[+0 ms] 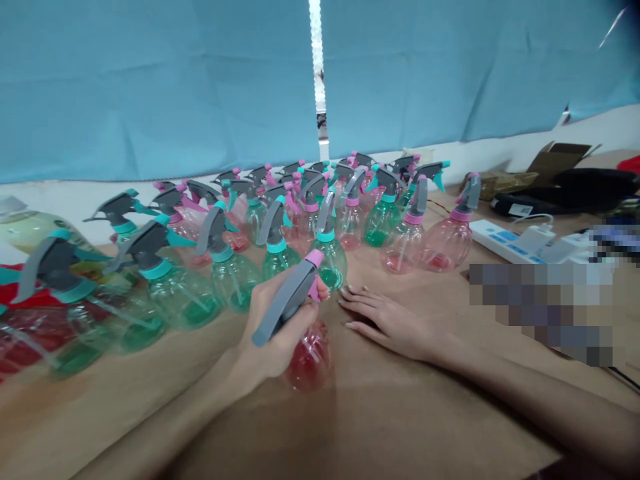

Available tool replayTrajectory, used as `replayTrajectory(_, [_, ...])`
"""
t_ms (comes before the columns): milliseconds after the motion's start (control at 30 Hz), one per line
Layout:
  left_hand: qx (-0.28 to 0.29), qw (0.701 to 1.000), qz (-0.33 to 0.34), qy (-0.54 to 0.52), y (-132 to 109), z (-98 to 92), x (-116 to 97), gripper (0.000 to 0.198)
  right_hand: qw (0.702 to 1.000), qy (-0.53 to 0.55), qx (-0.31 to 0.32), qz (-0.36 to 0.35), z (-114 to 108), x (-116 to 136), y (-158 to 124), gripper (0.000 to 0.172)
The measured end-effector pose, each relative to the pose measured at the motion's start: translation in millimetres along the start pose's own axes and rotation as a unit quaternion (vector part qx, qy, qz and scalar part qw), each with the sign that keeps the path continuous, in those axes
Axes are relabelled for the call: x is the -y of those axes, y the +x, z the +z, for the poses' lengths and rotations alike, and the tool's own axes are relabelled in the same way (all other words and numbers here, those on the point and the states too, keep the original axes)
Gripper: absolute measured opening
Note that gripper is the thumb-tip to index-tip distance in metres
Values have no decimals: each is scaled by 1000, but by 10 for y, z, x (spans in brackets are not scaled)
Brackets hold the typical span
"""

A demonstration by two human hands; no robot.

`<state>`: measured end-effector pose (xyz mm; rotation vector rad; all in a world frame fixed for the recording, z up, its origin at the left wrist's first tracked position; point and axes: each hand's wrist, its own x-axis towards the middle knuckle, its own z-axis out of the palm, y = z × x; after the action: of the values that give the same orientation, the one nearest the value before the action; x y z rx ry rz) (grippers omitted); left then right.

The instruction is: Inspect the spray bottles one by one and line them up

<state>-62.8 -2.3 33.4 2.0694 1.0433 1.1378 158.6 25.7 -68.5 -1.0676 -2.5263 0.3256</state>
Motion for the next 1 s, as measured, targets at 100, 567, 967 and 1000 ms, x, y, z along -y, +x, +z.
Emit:
replayTrajectory(100, [5, 1000, 2, -7, 3, -4, -8, 6, 1000, 4, -6, -2, 4, -2, -3, 53])
replayTrajectory(567, [-51, 998, -8, 41, 12, 64, 8, 19, 1000, -2, 5, 5, 8, -4, -7, 55])
replayTrajectory(967, [-48, 999, -17, 19, 9, 59, -1, 10, 1000, 10, -4, 4, 11, 2, -10, 54])
replayTrajectory(1000, [-46, 999, -18, 19, 10, 56, -5, 10, 1000, 10, -5, 4, 10, 1, -9, 53])
